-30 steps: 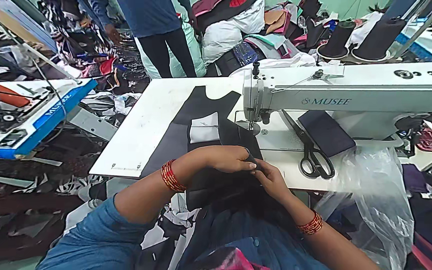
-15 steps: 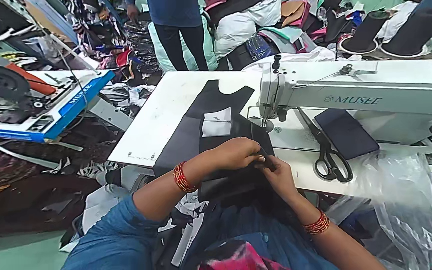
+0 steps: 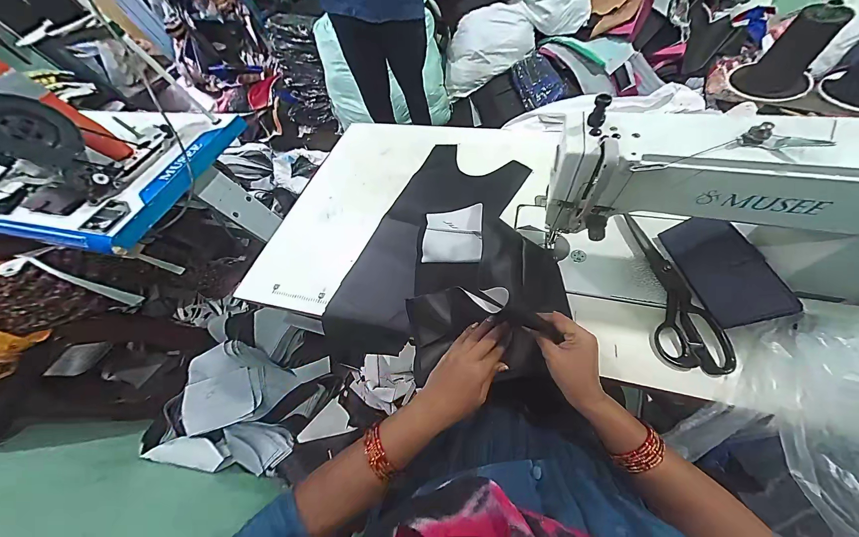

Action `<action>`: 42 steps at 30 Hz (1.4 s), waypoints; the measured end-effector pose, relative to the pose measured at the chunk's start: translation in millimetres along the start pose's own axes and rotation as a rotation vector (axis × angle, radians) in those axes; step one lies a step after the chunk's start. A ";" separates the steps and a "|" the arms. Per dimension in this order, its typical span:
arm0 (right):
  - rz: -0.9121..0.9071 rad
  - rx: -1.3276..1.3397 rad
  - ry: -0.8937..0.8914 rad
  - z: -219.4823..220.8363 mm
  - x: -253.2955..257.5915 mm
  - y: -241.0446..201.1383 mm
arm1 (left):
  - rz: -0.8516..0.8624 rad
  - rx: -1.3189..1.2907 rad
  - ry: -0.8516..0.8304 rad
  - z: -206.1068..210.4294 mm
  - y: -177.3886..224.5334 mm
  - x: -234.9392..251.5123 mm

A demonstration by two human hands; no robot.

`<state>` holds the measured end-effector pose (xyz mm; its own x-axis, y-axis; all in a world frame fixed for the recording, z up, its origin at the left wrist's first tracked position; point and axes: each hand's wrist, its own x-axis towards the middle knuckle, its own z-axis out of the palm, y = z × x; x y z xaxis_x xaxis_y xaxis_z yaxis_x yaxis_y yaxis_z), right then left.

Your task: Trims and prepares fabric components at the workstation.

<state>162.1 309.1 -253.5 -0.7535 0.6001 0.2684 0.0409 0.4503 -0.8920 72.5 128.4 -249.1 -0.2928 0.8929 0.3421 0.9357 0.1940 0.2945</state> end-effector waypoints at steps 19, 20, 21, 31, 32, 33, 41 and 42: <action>-0.056 0.003 -0.030 -1.4 -1.3 5.1 | -0.977 -0.863 -0.174 -50.8 -53.4 73.1; -0.040 0.027 -0.034 -2.3 -1.4 4.5 | -0.998 -0.852 -0.173 -50.7 -51.6 75.3; -0.030 0.047 -0.030 -2.6 -1.6 4.4 | -1.004 -0.830 -0.165 -49.9 -50.3 77.4; -0.397 -0.102 0.069 6.6 -7.9 19.4 | -0.555 -0.228 -0.152 -41.3 -57.6 70.9; -0.410 -0.109 0.072 7.0 -7.8 19.6 | -0.503 -0.203 -0.124 -38.6 -61.9 68.4; -0.421 -0.120 0.074 7.1 -8.0 19.5 | -0.437 -0.197 -0.086 -35.0 -67.2 66.1; -0.443 -0.008 0.061 4.6 -8.5 22.6 | -0.261 -0.556 -0.044 -25.8 -95.0 62.0; -0.450 -0.001 0.057 4.5 -8.6 23.3 | -0.274 -0.610 -0.075 -29.0 -95.4 63.4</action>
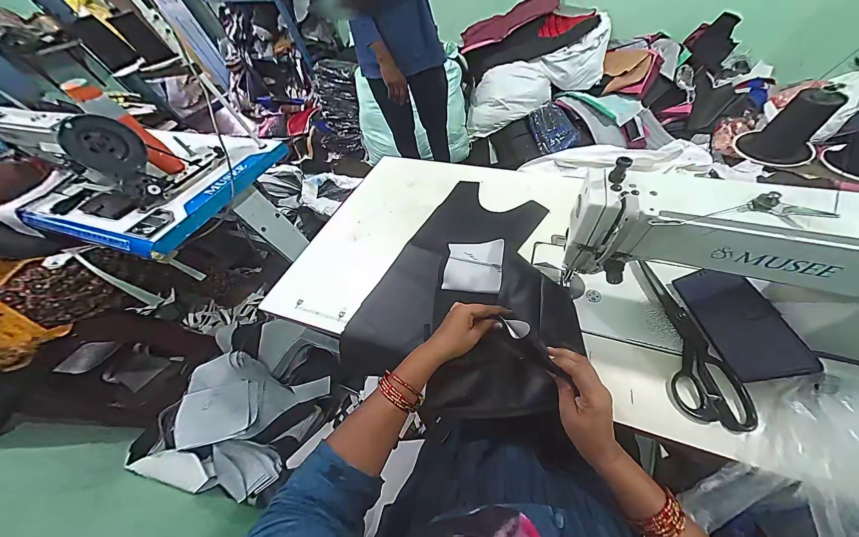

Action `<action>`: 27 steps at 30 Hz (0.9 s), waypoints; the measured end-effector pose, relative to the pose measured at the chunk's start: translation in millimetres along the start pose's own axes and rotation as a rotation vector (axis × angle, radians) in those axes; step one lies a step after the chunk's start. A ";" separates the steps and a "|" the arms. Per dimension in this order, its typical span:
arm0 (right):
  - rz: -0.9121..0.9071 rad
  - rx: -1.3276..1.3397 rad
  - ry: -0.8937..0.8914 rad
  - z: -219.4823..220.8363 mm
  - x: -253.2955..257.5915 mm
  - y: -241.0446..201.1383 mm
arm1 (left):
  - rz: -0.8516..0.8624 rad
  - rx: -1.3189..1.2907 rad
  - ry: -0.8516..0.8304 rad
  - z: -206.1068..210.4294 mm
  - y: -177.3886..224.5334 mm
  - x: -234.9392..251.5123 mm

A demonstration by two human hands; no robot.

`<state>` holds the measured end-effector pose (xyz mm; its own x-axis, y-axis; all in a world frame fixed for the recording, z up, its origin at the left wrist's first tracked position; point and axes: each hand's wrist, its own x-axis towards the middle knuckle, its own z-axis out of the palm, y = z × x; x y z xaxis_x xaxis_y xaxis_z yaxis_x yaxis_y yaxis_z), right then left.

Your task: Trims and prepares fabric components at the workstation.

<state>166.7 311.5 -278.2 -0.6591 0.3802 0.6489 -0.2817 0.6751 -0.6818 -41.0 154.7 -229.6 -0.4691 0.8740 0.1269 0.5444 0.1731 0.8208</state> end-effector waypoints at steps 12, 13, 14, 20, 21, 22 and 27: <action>0.327 0.168 -0.074 -11.5 23.4 -15.6 | -0.274 0.070 -0.207 -14.8 22.9 20.8; 0.357 0.154 -0.093 -12.4 31.2 -18.9 | -0.280 0.076 -0.213 -15.2 23.7 21.2; 0.373 0.129 -0.114 -12.3 38.9 -20.3 | -0.281 0.080 -0.221 -15.6 24.3 21.4; 0.538 -0.108 -0.475 -7.5 77.1 -30.9 | -0.238 0.057 -0.185 -14.0 19.3 17.9; 0.572 -0.153 -0.518 -6.2 81.5 -36.1 | -0.230 0.058 -0.178 -13.5 18.5 16.5; 0.587 -0.200 -0.536 -4.1 84.2 -41.0 | -0.221 0.058 -0.169 -12.8 18.1 15.1; -0.172 -0.409 -0.203 16.2 56.3 -31.5 | -0.109 0.057 -0.119 -9.1 8.9 9.6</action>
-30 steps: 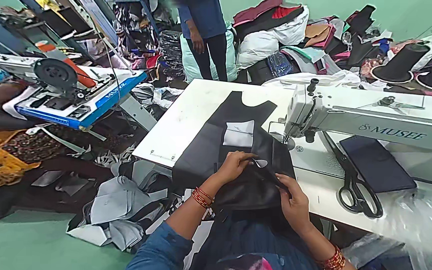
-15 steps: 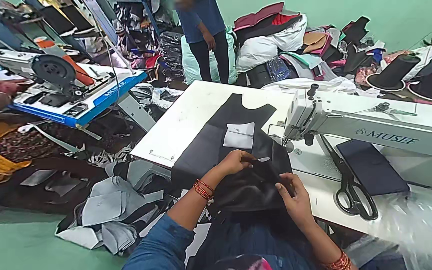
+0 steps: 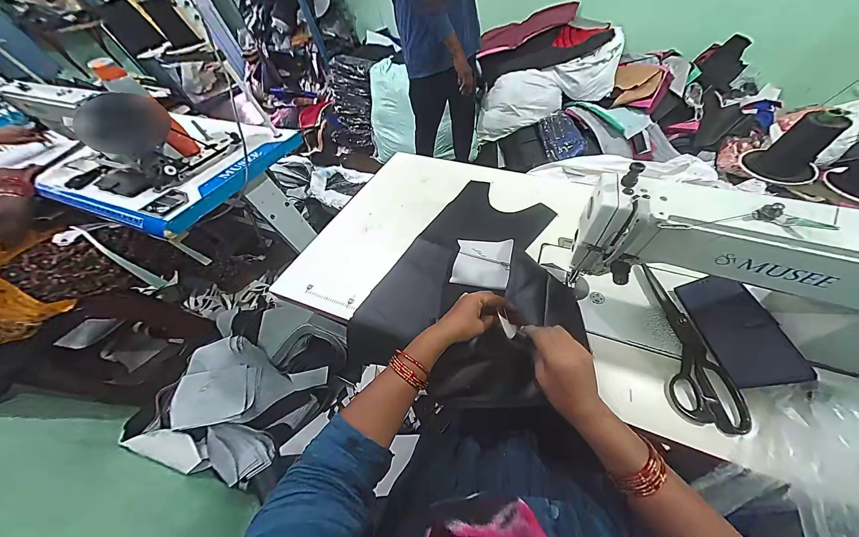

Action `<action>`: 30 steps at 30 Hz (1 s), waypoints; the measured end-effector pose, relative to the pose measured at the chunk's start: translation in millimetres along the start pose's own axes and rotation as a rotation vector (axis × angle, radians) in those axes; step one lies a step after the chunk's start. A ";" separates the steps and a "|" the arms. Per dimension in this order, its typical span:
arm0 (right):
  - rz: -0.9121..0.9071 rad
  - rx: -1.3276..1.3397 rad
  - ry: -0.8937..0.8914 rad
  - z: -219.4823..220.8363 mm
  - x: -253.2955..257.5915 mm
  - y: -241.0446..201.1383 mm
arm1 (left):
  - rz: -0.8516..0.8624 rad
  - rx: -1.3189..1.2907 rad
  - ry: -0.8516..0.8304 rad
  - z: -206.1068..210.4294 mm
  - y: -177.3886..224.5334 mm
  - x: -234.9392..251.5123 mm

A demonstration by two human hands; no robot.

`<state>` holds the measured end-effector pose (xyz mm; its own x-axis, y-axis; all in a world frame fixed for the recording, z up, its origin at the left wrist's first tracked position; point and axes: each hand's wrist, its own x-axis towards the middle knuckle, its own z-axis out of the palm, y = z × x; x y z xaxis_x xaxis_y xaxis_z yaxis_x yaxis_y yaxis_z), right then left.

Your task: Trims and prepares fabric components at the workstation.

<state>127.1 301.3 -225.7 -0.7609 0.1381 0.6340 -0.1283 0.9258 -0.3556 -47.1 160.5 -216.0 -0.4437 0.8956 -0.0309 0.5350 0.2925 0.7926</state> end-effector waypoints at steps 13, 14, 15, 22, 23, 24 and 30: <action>0.454 0.078 -0.114 -10.4 -12.5 4.8 | 0.009 0.056 0.071 5.2 -5.6 -1.4; 0.467 0.084 -0.128 -11.4 -10.5 4.3 | 0.006 0.062 0.072 5.2 -5.6 -1.5; 0.482 0.087 -0.141 -12.0 -8.7 3.9 | 0.007 0.069 0.071 5.2 -5.7 -1.5; 0.096 -0.069 0.030 7.6 -15.9 2.5 | -0.002 0.073 0.044 4.4 -1.8 -1.3; 0.022 -0.082 0.061 9.9 -19.0 5.5 | -0.001 0.074 0.038 3.0 -1.8 -0.7; -0.028 -0.086 0.082 11.0 -21.3 8.3 | 0.009 0.084 0.037 1.3 -2.1 0.2; 0.139 0.105 -0.009 3.8 -25.3 13.0 | 0.039 0.135 -0.038 -9.1 -3.4 10.8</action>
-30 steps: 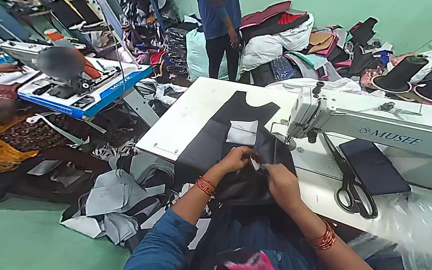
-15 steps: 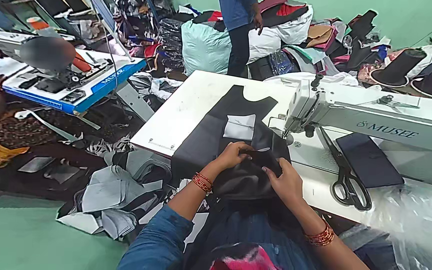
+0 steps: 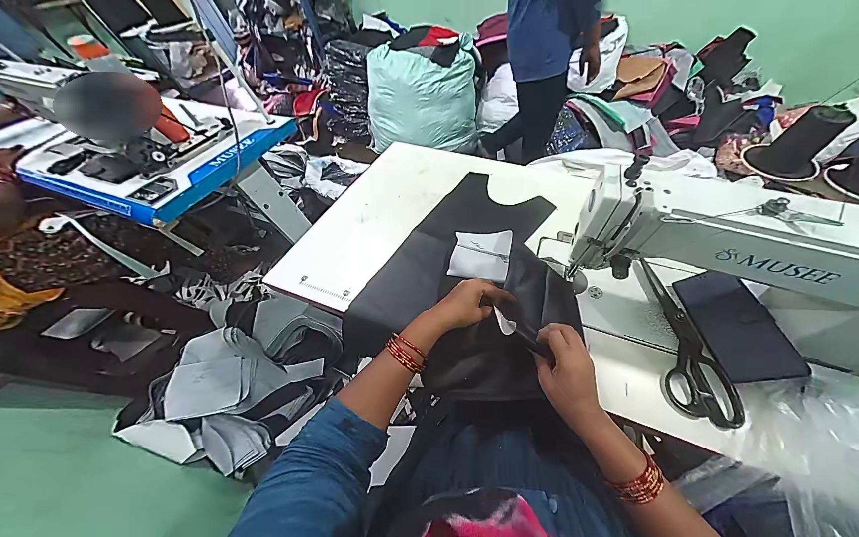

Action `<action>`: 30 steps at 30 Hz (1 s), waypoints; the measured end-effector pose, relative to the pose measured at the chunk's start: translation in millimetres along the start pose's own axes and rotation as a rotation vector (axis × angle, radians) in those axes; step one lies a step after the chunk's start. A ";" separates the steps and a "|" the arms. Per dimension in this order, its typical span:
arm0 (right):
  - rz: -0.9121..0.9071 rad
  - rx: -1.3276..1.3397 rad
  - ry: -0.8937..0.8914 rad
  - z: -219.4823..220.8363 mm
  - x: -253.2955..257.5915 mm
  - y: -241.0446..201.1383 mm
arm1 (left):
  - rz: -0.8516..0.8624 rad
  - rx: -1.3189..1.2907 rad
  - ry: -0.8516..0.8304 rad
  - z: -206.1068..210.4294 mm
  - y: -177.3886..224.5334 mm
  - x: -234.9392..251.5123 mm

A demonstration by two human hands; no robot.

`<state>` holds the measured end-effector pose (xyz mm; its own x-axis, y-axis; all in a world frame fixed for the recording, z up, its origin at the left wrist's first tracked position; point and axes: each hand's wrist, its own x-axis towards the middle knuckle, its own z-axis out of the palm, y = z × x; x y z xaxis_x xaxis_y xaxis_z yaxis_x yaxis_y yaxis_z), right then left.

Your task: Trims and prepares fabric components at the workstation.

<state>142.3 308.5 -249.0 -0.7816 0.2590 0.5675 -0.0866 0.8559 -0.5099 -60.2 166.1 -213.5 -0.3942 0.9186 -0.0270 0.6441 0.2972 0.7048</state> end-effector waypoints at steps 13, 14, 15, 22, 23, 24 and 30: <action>0.260 0.291 -0.030 -5.7 6.2 8.8 | 0.027 -0.228 -0.096 -21.2 -7.5 5.5; 0.256 0.299 -0.022 -5.1 5.8 9.1 | 0.015 -0.201 -0.097 -19.8 -5.0 5.8; 0.243 0.302 -0.010 -4.1 4.8 9.6 | 0.006 -0.175 -0.100 -18.3 -3.3 6.2; -0.044 0.147 0.179 10.3 -8.0 13.3 | 0.011 -0.041 0.004 -1.7 -3.1 2.1; -0.063 0.149 0.186 10.5 -8.8 13.6 | 0.015 -0.039 0.021 0.2 -4.0 1.0; -0.073 0.163 0.189 10.3 -9.1 13.9 | 0.016 -0.036 0.027 1.3 -3.9 0.3; 0.078 0.405 0.089 2.1 -4.3 13.5 | -0.019 -0.013 0.010 0.5 2.3 2.1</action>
<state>143.2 318.0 -259.7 -0.7407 0.3688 0.5616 -0.2789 0.5916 -0.7564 -59.2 168.8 -212.3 -0.4125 0.9103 -0.0332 0.6282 0.3107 0.7133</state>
